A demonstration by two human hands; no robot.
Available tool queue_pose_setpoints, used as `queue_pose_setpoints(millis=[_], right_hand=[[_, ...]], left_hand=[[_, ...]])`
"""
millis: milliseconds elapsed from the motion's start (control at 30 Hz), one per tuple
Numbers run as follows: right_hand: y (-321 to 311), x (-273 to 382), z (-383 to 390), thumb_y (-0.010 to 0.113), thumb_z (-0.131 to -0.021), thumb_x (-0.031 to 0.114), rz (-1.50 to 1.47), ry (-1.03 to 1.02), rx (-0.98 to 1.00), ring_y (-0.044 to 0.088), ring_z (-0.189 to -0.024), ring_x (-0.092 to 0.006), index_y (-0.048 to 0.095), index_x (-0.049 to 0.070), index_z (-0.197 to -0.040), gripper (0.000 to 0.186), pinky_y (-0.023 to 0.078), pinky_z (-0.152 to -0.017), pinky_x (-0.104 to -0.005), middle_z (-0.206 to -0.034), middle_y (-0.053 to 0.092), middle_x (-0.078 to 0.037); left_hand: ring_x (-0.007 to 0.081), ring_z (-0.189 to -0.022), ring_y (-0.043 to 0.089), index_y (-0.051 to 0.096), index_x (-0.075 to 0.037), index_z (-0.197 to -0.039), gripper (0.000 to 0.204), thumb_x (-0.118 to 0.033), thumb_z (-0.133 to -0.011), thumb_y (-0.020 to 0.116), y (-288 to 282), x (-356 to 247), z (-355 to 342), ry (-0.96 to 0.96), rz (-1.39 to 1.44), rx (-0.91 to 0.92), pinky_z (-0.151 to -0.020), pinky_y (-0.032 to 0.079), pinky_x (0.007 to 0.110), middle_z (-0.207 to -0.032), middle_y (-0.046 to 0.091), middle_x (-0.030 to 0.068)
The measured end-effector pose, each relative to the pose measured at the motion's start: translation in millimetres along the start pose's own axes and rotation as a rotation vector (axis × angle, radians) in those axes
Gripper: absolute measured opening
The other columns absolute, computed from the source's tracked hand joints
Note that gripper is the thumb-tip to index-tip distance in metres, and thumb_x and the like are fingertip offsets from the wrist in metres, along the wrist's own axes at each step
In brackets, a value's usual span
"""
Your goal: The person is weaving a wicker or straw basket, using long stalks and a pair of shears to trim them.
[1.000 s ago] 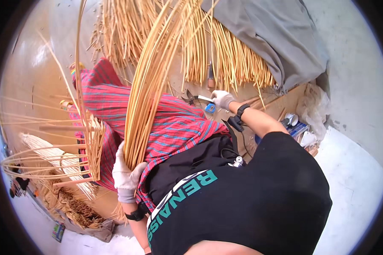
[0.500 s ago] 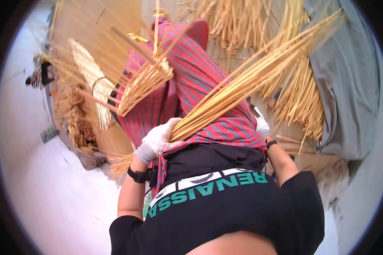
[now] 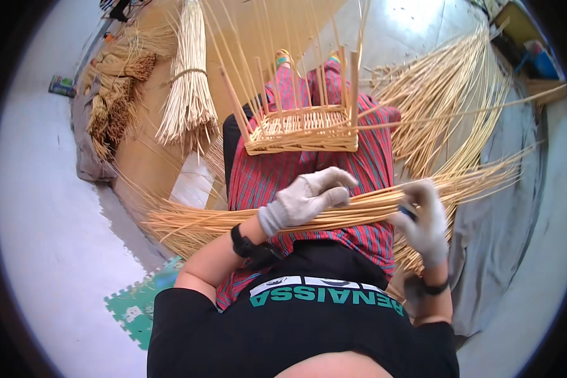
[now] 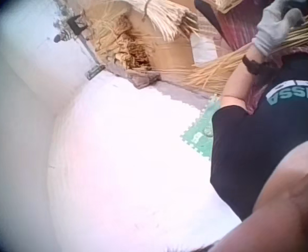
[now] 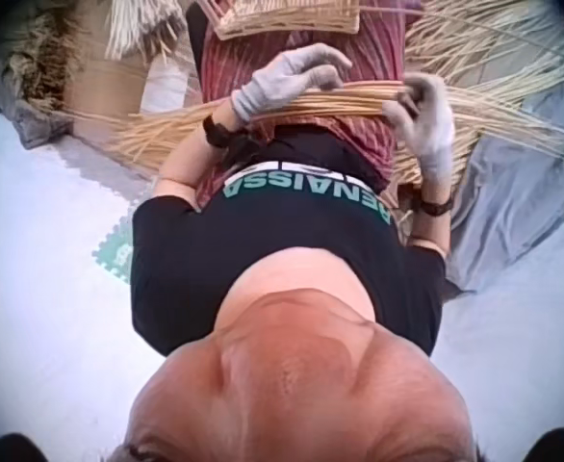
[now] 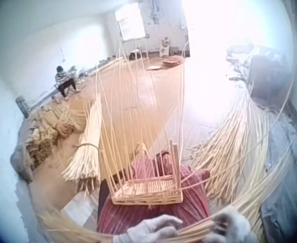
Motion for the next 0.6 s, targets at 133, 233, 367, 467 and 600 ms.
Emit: queue_pose_setpoints(millis=[133,233,367,467,600], right_hand=[[100,64,-80,0.088,-0.074,0.037,0.198,-0.323,0.182,0.069,-0.09,-0.0377,0.059,0.008,-0.122,0.063,0.056,-0.075,-0.0441,-0.102,0.064,-0.016],[114,98,-122,0.086,-0.075,0.041,0.279,-0.444,0.297,0.069,-0.094,-0.0355,0.06,0.012,-0.129,0.066,0.056,-0.077,-0.0452,-0.103,0.066,-0.014],[34,60,-210,0.071,-0.091,0.023,0.578,-0.382,0.046,0.068,-0.089,-0.0319,0.07,0.008,-0.094,0.015,0.053,-0.084,-0.0431,-0.09,0.07,-0.013],[1,60,-237,0.068,-0.092,0.022,0.608,-0.429,-0.066,0.067,-0.087,-0.0337,0.069,0.008,-0.09,0.014,0.052,-0.08,-0.044,-0.085,0.069,-0.011],[21,36,-268,0.066,-0.093,0.017,0.64,-0.351,0.072,0.067,-0.085,-0.0347,0.073,0.01,-0.103,0.014,0.053,-0.078,-0.0427,-0.09,0.071,-0.013]], left_hand=[[0.0122,-0.106,0.065,0.058,-0.005,-0.13,0.034,-0.014,-0.1,0.071,-31,-4,-12,0.27,0.231,-0.14,-0.096,0.053,0.031,-0.11,0.067,0.0033],[0.0118,-0.092,0.067,0.061,-0.006,-0.114,0.02,-0.012,-0.098,0.071,-93,-16,11,0.13,0.226,-0.291,-0.079,0.057,0.029,-0.1,0.068,0.0025],[0.0102,-0.068,0.061,0.061,-0.007,-0.101,0.011,-0.017,-0.102,0.066,-227,-83,49,0.392,0.044,-0.729,-0.064,0.053,0.027,-0.081,0.063,0.0013],[0.0093,-0.069,0.06,0.066,-0.008,-0.098,0.013,-0.019,-0.1,0.07,-310,-99,40,0.371,-0.277,-0.951,-0.061,0.047,0.024,-0.079,0.064,-0.0003],[0.0103,-0.087,0.066,0.072,-0.006,-0.106,0.016,-0.014,-0.093,0.078,-348,-87,24,0.302,-0.387,-0.947,-0.079,0.053,0.027,-0.092,0.073,0.0036]])
Point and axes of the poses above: each hand's wrist, its own z-axis away from the middle knuckle, its own y-axis out of the palm, x = y × z, the point moved 9 cm from there along -z, towards the middle knuckle
